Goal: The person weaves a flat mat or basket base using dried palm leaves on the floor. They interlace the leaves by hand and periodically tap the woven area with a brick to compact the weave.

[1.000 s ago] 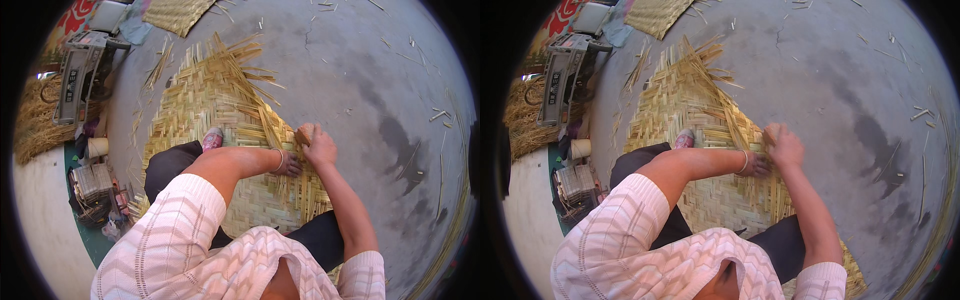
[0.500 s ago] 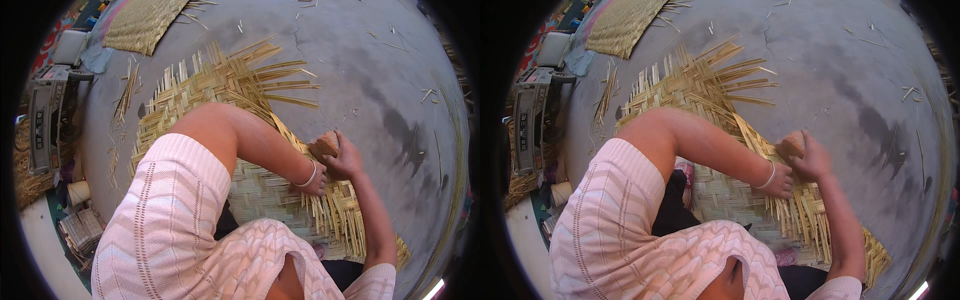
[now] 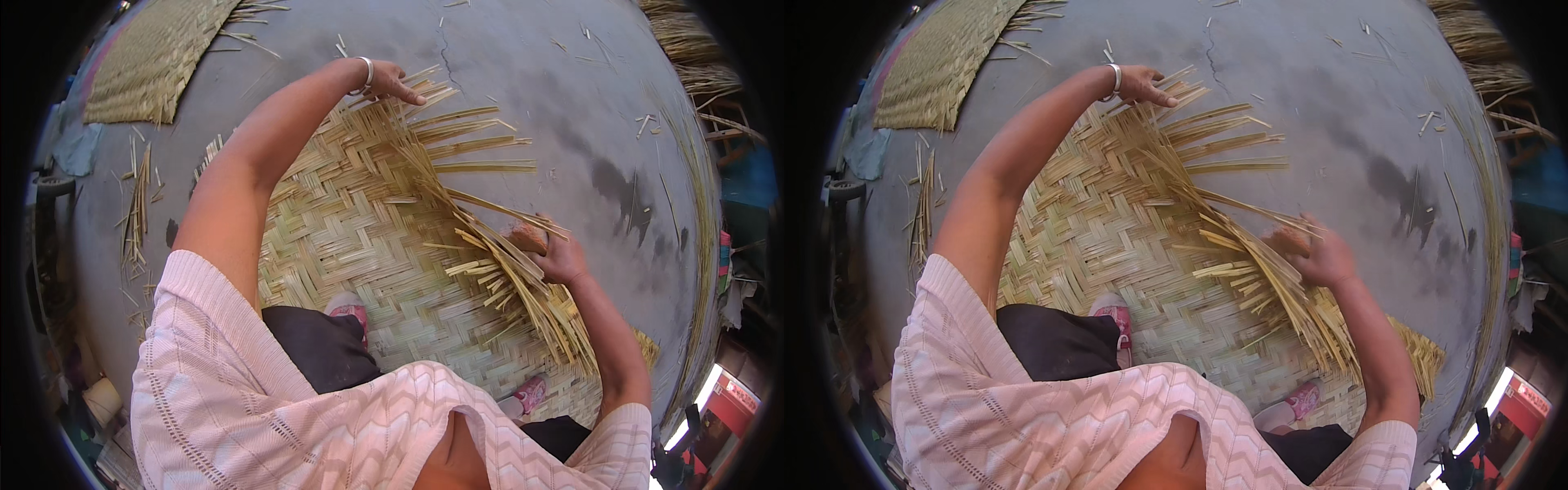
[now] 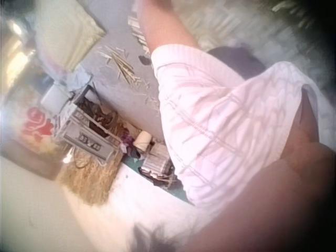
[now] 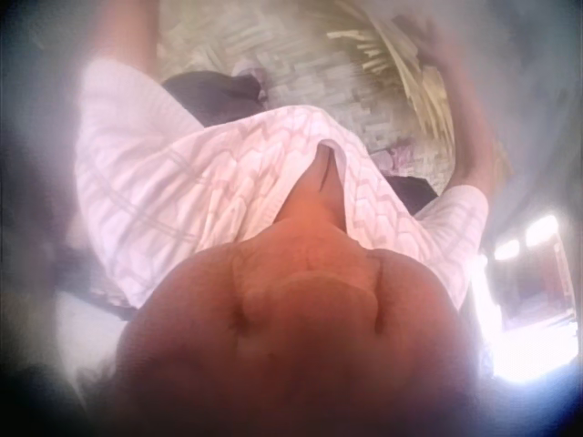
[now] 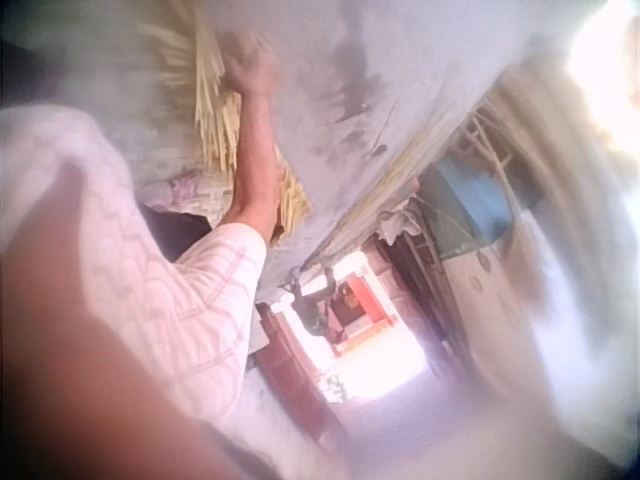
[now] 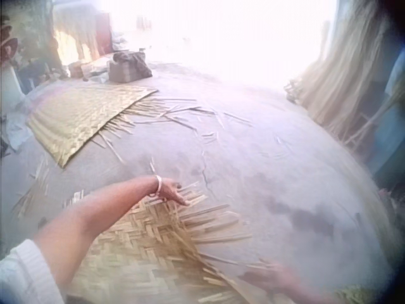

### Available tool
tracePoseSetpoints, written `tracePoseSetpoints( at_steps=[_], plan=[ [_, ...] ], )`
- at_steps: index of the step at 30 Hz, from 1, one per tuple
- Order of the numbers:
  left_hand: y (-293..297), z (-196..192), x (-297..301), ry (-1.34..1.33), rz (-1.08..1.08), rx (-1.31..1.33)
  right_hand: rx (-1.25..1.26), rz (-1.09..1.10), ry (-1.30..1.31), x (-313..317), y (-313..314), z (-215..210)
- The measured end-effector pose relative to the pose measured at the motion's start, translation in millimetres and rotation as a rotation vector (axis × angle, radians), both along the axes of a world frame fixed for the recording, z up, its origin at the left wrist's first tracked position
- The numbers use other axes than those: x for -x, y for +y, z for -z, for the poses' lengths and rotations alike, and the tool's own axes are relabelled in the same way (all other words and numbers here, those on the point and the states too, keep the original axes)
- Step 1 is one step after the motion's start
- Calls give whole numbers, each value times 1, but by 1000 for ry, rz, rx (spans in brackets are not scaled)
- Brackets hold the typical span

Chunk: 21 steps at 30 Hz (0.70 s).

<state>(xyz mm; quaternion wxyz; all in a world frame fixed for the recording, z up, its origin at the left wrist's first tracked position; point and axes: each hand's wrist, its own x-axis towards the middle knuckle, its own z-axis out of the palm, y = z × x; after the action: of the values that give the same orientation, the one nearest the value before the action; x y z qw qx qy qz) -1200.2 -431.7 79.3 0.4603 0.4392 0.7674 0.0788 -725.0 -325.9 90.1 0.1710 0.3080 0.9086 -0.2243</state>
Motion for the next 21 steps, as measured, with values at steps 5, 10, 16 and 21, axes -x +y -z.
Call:
tracePoseSetpoints(
  at_steps=[5,10,16,21],
  plan=[
    [-6,-24,-15,-258,103,200,-75,-94,157,-9,2,17],
    [-38,-39,-63,-255,378,109,-14,-9,82,-11,4,14],
    [-86,-44,-95,-396,473,17,95,82,122,0,2,3],
    [-130,-41,-117,-245,650,-273,172,124,167,20,4,-7]
  ],
)
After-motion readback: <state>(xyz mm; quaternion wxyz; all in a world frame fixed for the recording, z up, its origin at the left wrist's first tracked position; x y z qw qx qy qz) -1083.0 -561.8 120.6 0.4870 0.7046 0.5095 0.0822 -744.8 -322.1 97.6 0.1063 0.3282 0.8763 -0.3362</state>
